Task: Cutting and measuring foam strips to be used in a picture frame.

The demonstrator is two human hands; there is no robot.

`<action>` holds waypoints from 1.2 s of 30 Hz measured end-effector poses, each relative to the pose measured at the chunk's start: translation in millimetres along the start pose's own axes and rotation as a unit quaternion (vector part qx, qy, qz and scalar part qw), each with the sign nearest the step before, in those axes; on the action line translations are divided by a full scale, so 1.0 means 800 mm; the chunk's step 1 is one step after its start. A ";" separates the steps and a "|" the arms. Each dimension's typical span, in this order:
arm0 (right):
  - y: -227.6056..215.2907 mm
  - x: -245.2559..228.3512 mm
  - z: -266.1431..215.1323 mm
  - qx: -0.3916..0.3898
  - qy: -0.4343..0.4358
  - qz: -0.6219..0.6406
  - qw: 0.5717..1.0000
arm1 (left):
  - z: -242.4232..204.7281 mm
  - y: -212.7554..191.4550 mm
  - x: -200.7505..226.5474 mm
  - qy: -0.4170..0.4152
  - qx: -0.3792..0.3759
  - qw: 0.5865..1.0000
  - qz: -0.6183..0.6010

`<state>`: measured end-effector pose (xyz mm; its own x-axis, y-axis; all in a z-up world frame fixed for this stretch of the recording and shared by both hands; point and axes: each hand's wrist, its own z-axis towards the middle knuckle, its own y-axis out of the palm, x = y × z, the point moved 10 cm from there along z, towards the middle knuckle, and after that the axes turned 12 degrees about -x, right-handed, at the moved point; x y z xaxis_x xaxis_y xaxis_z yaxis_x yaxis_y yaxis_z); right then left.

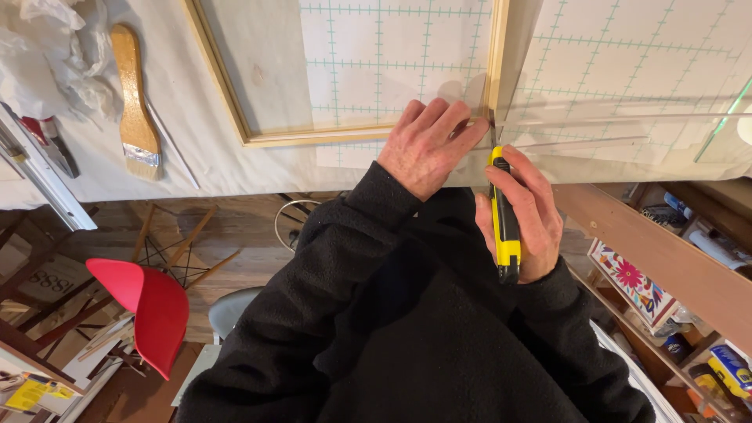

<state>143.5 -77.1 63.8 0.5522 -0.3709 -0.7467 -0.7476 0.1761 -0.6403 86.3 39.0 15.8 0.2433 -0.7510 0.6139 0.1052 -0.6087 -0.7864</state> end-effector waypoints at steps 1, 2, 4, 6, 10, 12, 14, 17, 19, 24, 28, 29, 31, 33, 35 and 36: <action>-0.001 0.000 0.000 0.000 0.000 0.000 1.000 | 0.000 0.000 0.000 0.001 0.000 1.000 0.000; -0.001 0.000 0.001 -0.002 -0.002 0.001 1.000 | 0.000 0.000 0.000 0.001 -0.001 1.000 -0.001; -0.001 -0.001 0.002 -0.004 -0.004 0.002 1.000 | 0.000 -0.001 0.000 0.001 -0.001 1.000 -0.002; -0.002 -0.004 0.004 -0.006 -0.004 0.002 1.000 | 0.000 -0.002 -0.001 -0.001 0.002 1.000 -0.014; -0.001 -0.002 0.005 -0.006 0.002 0.006 1.000 | 0.001 -0.005 0.000 0.003 0.002 1.000 -0.016; -0.002 -0.007 0.005 -0.004 -0.008 -0.013 1.000 | 0.001 -0.004 0.000 0.003 0.003 1.000 -0.015; -0.003 -0.005 0.006 -0.007 -0.003 -0.009 1.000 | 0.001 -0.003 0.000 0.001 0.004 1.000 -0.018; -0.002 -0.002 0.005 -0.011 0.003 -0.001 1.000 | 0.001 -0.004 -0.001 -0.002 0.006 1.000 -0.022; -0.002 -0.001 0.005 -0.010 0.004 0.001 1.000 | 0.001 -0.003 -0.001 0.000 0.007 1.000 -0.024; -0.002 -0.002 0.005 -0.007 0.001 0.000 1.000 | -0.001 -0.005 -0.002 -0.002 0.009 1.000 -0.027; 0.002 0.002 0.002 -0.001 -0.007 -0.001 1.000 | -0.003 -0.008 -0.003 0.000 0.017 0.999 -0.038; 0.003 0.002 0.001 0.006 -0.014 -0.003 1.000 | -0.002 -0.007 -0.003 -0.001 0.014 0.999 -0.033; 0.006 0.006 -0.003 0.011 -0.019 -0.004 1.000 | -0.003 -0.006 -0.002 -0.003 0.010 1.000 -0.028; 0.009 0.008 -0.007 0.021 -0.040 -0.006 0.999 | -0.004 -0.009 -0.001 0.001 0.014 0.999 -0.030; 0.004 0.009 -0.013 0.029 -0.038 -0.007 0.999 | -0.002 -0.008 -0.001 0.000 0.014 1.000 -0.020; 0.001 0.010 -0.019 0.035 -0.030 -0.009 0.999 | -0.003 -0.006 0.000 -0.001 0.010 1.000 -0.014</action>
<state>142.0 -93.8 60.1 0.5876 -0.3193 -0.7435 -0.7109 0.2351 -0.6628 83.5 41.1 20.2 0.2426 -0.7334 0.6350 0.1303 -0.6240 -0.7705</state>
